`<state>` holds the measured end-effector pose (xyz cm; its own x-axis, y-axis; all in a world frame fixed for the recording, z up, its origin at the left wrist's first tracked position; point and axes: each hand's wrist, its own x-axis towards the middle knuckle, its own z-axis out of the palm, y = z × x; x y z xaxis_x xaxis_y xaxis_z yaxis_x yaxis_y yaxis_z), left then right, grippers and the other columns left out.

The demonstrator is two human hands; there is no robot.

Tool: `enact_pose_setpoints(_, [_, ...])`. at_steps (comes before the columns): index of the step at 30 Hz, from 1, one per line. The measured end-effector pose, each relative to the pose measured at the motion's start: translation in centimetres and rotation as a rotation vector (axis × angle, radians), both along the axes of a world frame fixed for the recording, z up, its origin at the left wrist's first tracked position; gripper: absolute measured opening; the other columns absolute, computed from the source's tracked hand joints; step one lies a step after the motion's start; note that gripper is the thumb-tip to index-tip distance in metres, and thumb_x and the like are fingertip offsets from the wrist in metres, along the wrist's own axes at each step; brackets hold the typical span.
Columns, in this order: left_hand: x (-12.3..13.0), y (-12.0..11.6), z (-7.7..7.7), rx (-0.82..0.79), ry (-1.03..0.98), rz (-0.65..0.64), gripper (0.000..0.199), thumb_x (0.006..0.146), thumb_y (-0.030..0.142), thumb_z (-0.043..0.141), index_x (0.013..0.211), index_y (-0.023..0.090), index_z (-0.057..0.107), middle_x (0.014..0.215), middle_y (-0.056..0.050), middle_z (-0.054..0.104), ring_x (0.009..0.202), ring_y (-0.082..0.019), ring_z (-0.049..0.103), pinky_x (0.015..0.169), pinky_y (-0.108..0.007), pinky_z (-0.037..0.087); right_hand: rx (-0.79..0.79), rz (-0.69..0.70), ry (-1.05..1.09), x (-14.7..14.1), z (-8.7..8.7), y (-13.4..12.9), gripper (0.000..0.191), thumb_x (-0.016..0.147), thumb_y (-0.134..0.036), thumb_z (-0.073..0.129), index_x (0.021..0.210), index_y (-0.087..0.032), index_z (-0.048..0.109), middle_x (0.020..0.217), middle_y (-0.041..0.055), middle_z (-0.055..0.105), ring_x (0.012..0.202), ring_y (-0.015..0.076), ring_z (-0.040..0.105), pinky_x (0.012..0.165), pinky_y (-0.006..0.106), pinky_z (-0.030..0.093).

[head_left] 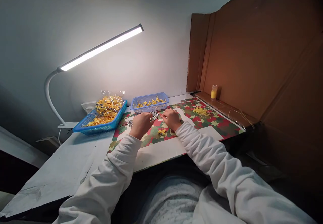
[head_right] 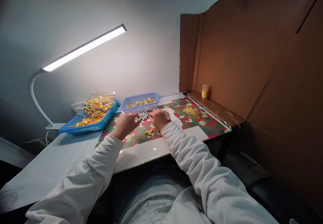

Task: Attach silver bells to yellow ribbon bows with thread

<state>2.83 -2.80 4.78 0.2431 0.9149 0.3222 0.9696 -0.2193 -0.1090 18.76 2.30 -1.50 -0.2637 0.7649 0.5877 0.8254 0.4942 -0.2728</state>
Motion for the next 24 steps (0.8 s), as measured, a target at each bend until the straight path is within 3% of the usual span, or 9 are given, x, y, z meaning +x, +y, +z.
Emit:
enact_pose_setpoints(6, [-0.3,0.3,-0.5,-0.015,0.067,-0.007,0.032,0.085,0.022,0.041,0.077,0.014,0.071,0.084,-0.014,0.07,0.081,-0.029,0.067,0.058,-0.03,0.044,-0.024,0.106,0.023,0.0,0.0,0.0,0.012,0.084,-0.018,0.06,0.079,-0.017,0.071,0.086,0.0069,0.066,0.087,0.0198,0.057,0.078,0.032,0.04])
enact_pose_setpoints(17, [-1.5,0.7,-1.6,0.071,-0.054,-0.007,0.029,0.085,0.024,0.043,0.08,0.016,0.071,0.083,-0.01,0.072,0.079,-0.024,0.066,0.059,-0.026,0.042,0.014,0.231,0.165,0.1,-0.3,0.3,0.015,0.08,-0.009,0.049,0.078,-0.015,0.063,0.084,0.0065,0.06,0.081,0.0183,0.055,0.076,0.029,0.042])
enact_pose_setpoints(24, [-2.2,1.0,-2.0,0.077,-0.145,0.002,0.028,0.085,0.025,0.044,0.08,0.016,0.071,0.083,-0.01,0.073,0.079,-0.023,0.066,0.064,-0.028,0.044,-0.215,0.427,0.351,-0.1,0.2,0.0,0.021,0.08,-0.01,0.034,0.064,-0.02,0.043,0.069,0.0003,0.048,0.066,0.0144,0.045,0.064,0.025,0.038])
